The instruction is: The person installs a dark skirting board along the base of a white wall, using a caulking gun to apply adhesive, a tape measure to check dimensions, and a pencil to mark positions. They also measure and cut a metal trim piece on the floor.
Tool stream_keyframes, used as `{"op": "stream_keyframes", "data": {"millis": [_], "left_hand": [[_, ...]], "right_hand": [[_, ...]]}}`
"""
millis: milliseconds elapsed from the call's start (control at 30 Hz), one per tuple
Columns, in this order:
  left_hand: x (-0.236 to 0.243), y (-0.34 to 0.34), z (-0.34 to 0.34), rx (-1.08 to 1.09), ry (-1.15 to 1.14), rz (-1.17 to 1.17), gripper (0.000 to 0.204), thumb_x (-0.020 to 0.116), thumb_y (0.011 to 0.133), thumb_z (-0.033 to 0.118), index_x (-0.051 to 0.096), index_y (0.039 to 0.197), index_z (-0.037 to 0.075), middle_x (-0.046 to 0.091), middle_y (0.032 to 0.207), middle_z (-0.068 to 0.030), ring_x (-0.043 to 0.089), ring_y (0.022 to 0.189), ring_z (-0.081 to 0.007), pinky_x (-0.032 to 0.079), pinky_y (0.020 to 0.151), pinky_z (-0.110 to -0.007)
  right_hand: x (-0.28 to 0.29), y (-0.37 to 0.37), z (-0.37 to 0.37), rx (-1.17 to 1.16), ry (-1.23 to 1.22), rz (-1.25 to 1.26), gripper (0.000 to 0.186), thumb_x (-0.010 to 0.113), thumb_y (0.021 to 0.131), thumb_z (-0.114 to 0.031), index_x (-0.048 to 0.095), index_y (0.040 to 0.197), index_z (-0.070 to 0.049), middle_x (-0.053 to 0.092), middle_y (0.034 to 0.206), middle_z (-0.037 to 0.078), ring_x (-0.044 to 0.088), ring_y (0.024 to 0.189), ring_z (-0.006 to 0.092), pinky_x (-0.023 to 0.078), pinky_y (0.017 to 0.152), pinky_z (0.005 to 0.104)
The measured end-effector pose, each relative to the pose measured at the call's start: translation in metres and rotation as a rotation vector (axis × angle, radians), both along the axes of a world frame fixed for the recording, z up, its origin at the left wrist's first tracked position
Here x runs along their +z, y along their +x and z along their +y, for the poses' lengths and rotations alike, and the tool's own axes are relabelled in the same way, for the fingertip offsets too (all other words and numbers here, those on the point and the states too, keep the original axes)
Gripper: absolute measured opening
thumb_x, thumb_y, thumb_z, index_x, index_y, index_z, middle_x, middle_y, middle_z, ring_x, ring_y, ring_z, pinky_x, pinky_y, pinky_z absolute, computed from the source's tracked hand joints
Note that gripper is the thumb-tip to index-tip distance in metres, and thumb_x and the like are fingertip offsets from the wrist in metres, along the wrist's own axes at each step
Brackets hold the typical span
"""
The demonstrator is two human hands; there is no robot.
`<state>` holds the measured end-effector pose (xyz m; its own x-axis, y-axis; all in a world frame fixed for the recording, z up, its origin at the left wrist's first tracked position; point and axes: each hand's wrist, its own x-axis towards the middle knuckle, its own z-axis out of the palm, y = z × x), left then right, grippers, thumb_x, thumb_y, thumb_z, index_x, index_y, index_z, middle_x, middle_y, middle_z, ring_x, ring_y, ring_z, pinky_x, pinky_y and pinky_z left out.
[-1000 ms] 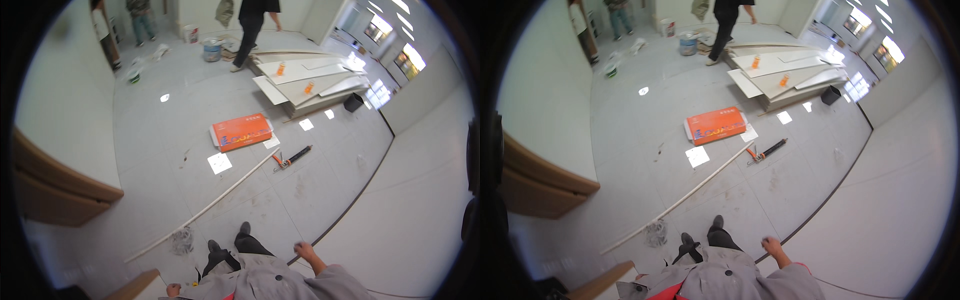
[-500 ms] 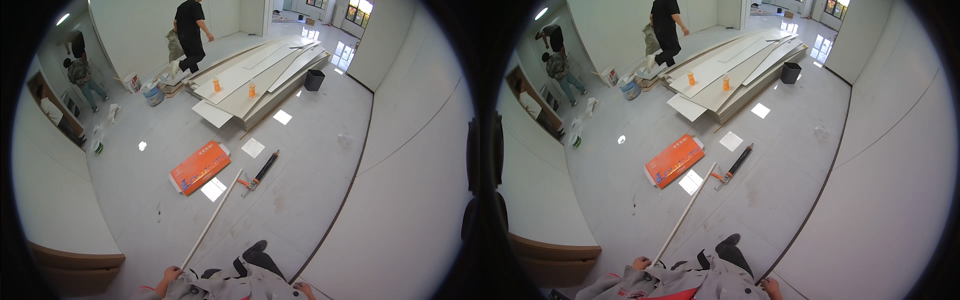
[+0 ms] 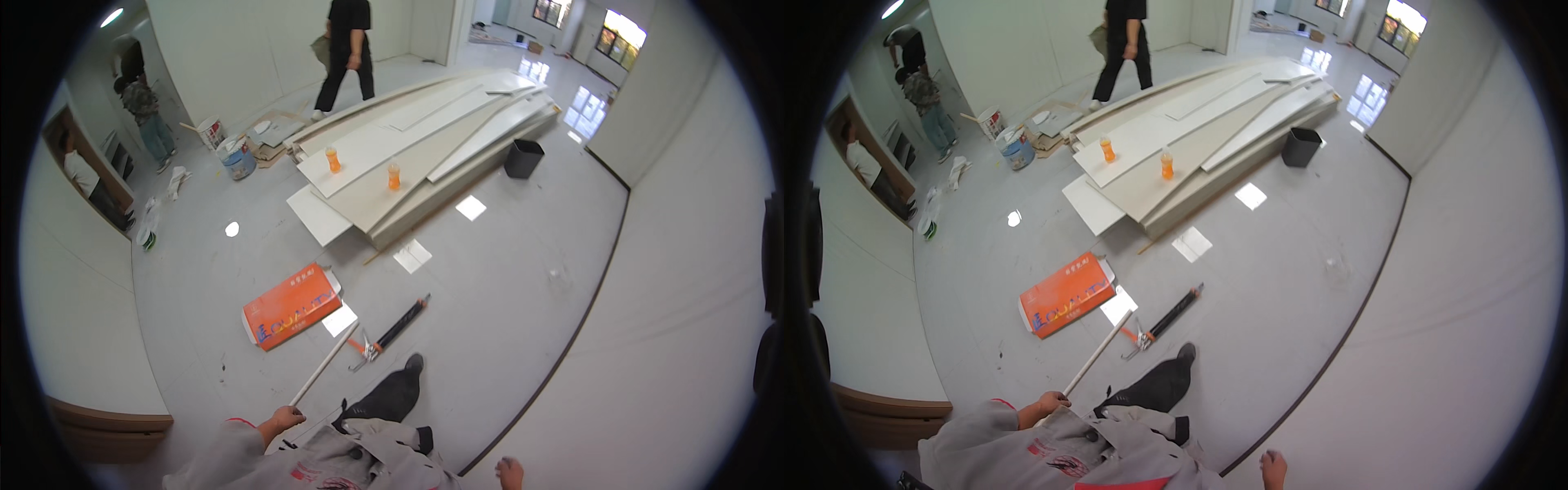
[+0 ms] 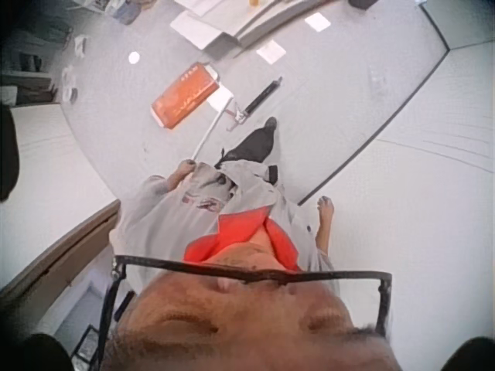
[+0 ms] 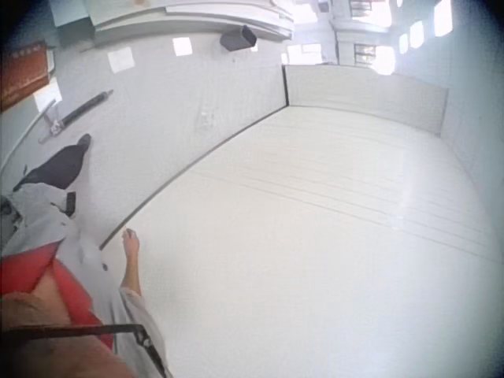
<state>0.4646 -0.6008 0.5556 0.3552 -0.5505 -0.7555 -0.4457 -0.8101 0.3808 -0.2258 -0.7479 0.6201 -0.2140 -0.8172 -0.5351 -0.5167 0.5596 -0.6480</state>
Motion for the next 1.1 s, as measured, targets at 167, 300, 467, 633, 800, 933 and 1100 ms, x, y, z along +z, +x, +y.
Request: {"op": "stream_keyframes", "data": {"millis": [167,300,467,633,800,933,1100], "left_hand": [[-0.038,-0.012,-0.212,-0.107,-0.156,-0.009,0.043,0.07,0.083,0.044,0.074,0.099,0.004,0.075,0.093,-0.015,0.071,0.088,-0.0294,0.055,0.081,-0.039],[0.072,-0.053,-0.39,0.086,-0.471,0.194,0.041,0.069,0.089,0.038,0.07,0.109,0.002,0.073,0.101,-0.0145,0.069,0.094,-0.0252,0.054,0.084,-0.035],[0.108,-0.111,-0.432,0.299,-0.704,0.131,0.04,0.065,0.094,0.034,0.064,0.121,0.004,0.071,0.107,-0.0132,0.068,0.098,-0.0229,0.052,0.088,-0.035],[0.112,-0.213,-0.323,0.764,-0.398,-0.108,0.045,0.064,0.09,0.041,0.065,0.116,0.004,0.072,0.103,-0.0151,0.069,0.096,-0.0284,0.053,0.085,-0.039],[0.077,-0.362,-0.175,1.235,-0.192,-0.238,0.04,0.066,0.086,0.041,0.068,0.107,0.007,0.072,0.102,-0.0155,0.068,0.097,-0.0346,0.052,0.083,-0.045],[0.053,-0.476,-0.093,1.48,-0.044,-0.212,0.048,0.063,0.088,0.048,0.07,0.11,0.006,0.071,0.107,-0.0162,0.067,0.102,-0.0346,0.052,0.088,-0.044],[-0.001,-0.617,0.01,1.697,0.037,-0.109,0.049,0.064,0.084,0.048,0.074,0.099,0.003,0.072,0.1,-0.0204,0.067,0.097,-0.0382,0.052,0.086,-0.047]], "right_hand": [[-0.018,-0.019,-0.111,0.108,0.331,-0.064,0.031,0.056,0.098,-0.023,0.065,0.12,-0.003,0.07,0.101,0.01,0.067,0.093,0.0192,0.056,0.074,0.0323],[-0.022,0.012,-0.278,0.278,0.377,-0.059,0.031,0.056,0.098,-0.024,0.065,0.119,-0.003,0.07,0.101,0.01,0.067,0.092,0.0189,0.056,0.073,0.0327],[-0.021,0.111,-0.513,0.686,0.264,-0.086,0.032,0.055,0.097,-0.026,0.066,0.117,-0.003,0.07,0.101,0.011,0.067,0.09,0.0185,0.057,0.072,0.0331],[-0.014,0.233,-0.64,1.069,0.208,-0.075,0.033,0.054,0.097,-0.027,0.066,0.116,-0.003,0.07,0.101,0.011,0.067,0.088,0.0181,0.057,0.071,0.0335],[-0.004,0.333,-0.65,1.408,0.195,0.001,0.034,0.053,0.097,-0.029,0.067,0.114,-0.003,0.07,0.101,0.011,0.067,0.087,0.0177,0.057,0.07,0.034],[0.006,0.372,-0.604,1.566,0.17,0.076,0.035,0.053,0.097,-0.03,0.067,0.113,-0.003,0.07,0.101,0.012,0.067,0.085,0.0174,0.057,0.07,0.0343],[0.009,0.408,-0.467,1.772,0.17,0.152,0.036,0.052,0.097,-0.032,0.068,0.112,-0.003,0.07,0.1,0.012,0.067,0.083,0.017,0.057,0.069,0.0347]]}}
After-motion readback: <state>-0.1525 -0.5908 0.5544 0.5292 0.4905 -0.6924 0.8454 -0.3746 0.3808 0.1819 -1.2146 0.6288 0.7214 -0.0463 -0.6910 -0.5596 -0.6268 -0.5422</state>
